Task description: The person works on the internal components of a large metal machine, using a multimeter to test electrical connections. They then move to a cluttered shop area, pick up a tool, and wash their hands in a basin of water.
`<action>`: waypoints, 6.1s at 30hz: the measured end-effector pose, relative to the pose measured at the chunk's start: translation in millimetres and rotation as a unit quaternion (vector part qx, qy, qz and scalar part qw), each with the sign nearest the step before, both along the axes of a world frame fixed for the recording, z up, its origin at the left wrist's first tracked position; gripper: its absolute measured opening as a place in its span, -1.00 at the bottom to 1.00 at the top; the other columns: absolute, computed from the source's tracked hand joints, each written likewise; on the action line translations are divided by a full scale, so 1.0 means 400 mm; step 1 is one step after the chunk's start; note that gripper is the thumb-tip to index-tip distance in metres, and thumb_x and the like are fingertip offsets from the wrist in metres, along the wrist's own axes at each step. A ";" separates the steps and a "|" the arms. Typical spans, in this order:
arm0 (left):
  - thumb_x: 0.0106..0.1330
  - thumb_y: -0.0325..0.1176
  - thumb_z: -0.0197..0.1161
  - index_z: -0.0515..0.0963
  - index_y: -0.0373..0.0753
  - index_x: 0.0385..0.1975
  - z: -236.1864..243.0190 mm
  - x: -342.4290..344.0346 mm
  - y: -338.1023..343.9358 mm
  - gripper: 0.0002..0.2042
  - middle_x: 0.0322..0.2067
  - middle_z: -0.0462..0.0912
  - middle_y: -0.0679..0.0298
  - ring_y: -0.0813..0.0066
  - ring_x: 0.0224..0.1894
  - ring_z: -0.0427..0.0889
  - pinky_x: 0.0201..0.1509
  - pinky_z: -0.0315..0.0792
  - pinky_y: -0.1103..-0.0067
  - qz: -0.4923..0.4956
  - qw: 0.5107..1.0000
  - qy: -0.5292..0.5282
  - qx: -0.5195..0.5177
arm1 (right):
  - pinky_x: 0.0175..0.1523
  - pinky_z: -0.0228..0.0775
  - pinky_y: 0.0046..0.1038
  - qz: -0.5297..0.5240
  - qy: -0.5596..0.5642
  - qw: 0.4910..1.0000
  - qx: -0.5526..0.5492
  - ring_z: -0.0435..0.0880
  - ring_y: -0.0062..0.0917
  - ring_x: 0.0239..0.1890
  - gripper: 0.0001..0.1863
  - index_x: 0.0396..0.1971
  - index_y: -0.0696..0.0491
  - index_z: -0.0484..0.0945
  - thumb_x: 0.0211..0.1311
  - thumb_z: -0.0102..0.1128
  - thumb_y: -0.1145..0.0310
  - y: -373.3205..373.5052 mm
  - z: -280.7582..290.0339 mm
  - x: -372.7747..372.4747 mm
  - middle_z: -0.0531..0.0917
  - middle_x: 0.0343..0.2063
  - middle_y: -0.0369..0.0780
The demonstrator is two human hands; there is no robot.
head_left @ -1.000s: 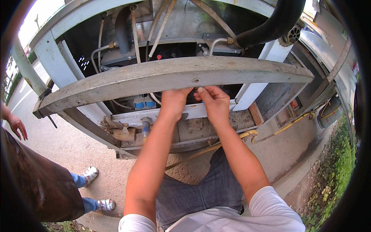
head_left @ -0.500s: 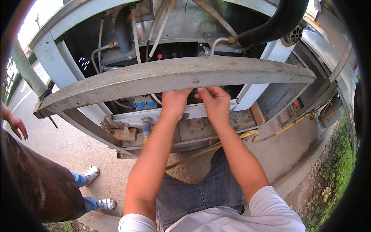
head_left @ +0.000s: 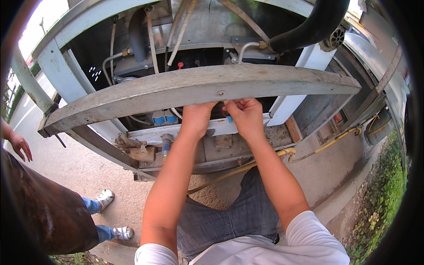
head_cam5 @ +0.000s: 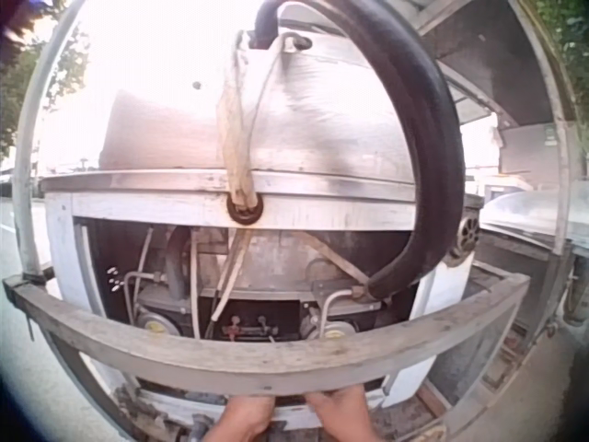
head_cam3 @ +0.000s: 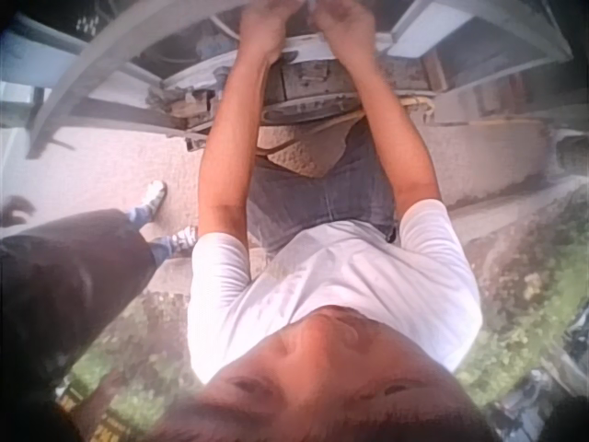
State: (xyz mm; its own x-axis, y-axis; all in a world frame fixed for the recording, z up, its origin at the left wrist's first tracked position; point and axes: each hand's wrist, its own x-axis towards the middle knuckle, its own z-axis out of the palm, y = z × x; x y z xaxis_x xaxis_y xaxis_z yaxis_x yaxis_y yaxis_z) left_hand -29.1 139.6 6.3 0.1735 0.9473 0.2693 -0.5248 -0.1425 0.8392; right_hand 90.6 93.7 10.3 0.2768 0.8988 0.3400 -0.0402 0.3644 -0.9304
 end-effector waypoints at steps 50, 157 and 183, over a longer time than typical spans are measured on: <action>0.14 -0.41 0.14 0.47 -0.26 -0.37 0.004 0.020 0.017 -0.89 -0.43 0.55 0.24 0.45 -0.45 0.50 -0.31 0.37 0.53 -0.117 0.980 -0.113 -0.111 | -0.65 0.08 -0.53 0.161 0.165 0.960 -0.159 0.25 -0.63 -0.74 -0.89 -0.55 0.14 0.47 0.07 0.09 0.42 -0.008 0.098 0.016 0.42 -0.70 -0.25; 0.21 -0.43 0.11 0.42 -0.14 -0.22 0.043 -0.013 -0.019 -0.85 -0.28 0.52 0.36 0.53 -0.23 0.46 -0.19 0.36 0.53 -0.082 0.987 -0.071 -0.116 | -0.24 0.37 -0.40 0.054 -0.568 0.808 0.146 0.53 -0.23 -0.36 -0.76 -0.31 0.13 0.53 -0.07 0.12 0.60 -0.098 0.112 0.072 0.54 -0.40 -0.14; 0.12 -0.51 0.20 0.42 -0.23 -0.15 -0.026 -0.003 0.014 -0.72 -0.14 0.49 0.29 0.45 -0.02 0.40 0.11 0.25 0.53 -0.063 0.980 -0.142 -0.124 | -0.37 0.41 -0.59 -0.021 -0.143 0.986 0.082 0.54 -0.66 -0.51 -0.92 -0.47 0.22 0.53 0.14 0.09 0.54 -0.023 0.016 0.037 0.59 -0.59 -0.27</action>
